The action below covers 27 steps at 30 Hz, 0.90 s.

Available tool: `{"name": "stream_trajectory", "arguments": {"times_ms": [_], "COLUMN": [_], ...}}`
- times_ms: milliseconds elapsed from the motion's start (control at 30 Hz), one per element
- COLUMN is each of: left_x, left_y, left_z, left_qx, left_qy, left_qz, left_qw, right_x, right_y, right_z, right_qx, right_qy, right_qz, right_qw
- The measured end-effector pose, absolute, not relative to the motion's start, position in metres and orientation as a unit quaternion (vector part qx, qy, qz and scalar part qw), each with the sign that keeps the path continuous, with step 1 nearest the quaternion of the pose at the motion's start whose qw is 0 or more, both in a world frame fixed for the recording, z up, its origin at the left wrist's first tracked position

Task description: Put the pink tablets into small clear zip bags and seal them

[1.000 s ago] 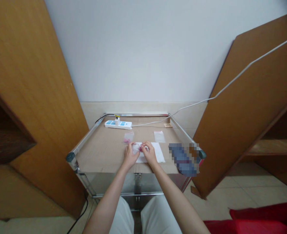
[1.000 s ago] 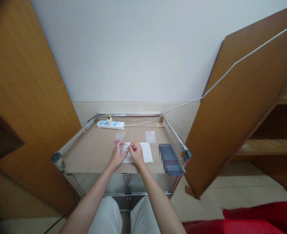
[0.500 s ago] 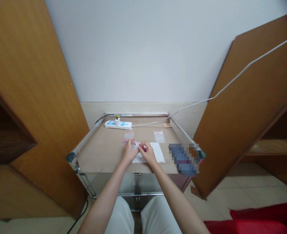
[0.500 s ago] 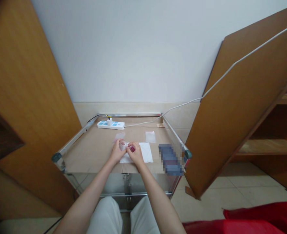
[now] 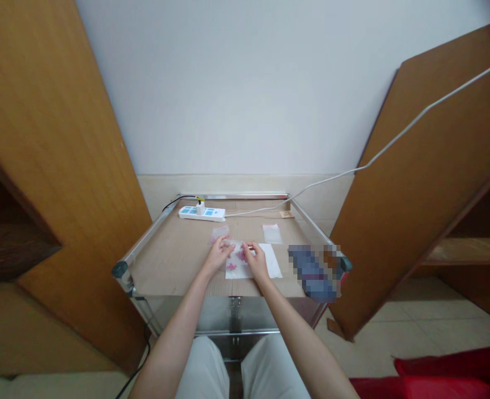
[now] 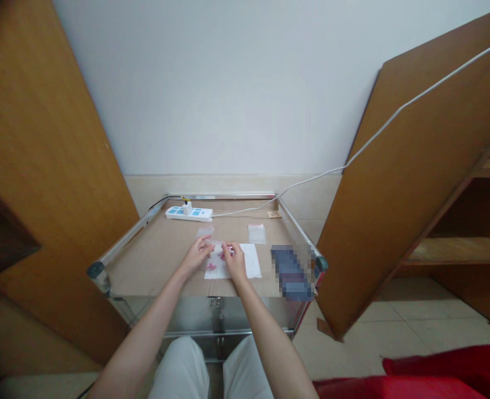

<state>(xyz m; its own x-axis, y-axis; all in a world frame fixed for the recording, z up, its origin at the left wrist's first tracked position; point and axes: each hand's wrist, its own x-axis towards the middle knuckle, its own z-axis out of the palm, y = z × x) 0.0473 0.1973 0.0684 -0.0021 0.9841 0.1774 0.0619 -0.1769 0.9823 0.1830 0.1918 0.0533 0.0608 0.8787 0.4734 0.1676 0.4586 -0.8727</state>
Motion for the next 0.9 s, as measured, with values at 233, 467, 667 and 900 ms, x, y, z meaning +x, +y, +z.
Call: {"name": "stream_trajectory", "arguments": {"times_ms": [233, 467, 667, 900], "left_x": [0.056, 0.056, 0.056, 0.056], "left_y": [0.192, 0.187, 0.183, 0.186], "left_z": [0.068, 0.057, 0.057, 0.051], "left_qx": [0.476, 0.442, 0.447, 0.435], "left_qy": [0.455, 0.422, 0.413, 0.412], "left_qz": [0.545, 0.568, 0.575, 0.588], "left_qw": [0.519, 0.551, 0.547, 0.544], "right_x": [0.183, 0.183, 0.183, 0.183], "right_y": [0.194, 0.195, 0.195, 0.195], "right_z": [0.052, 0.05, 0.05, 0.048], "right_qx": [-0.447, -0.454, -0.449, -0.447], "right_qy": [-0.596, -0.602, -0.607, -0.617], "right_qz": [0.291, 0.278, 0.285, 0.29], "right_qw": [0.599, 0.596, 0.591, 0.579]}}
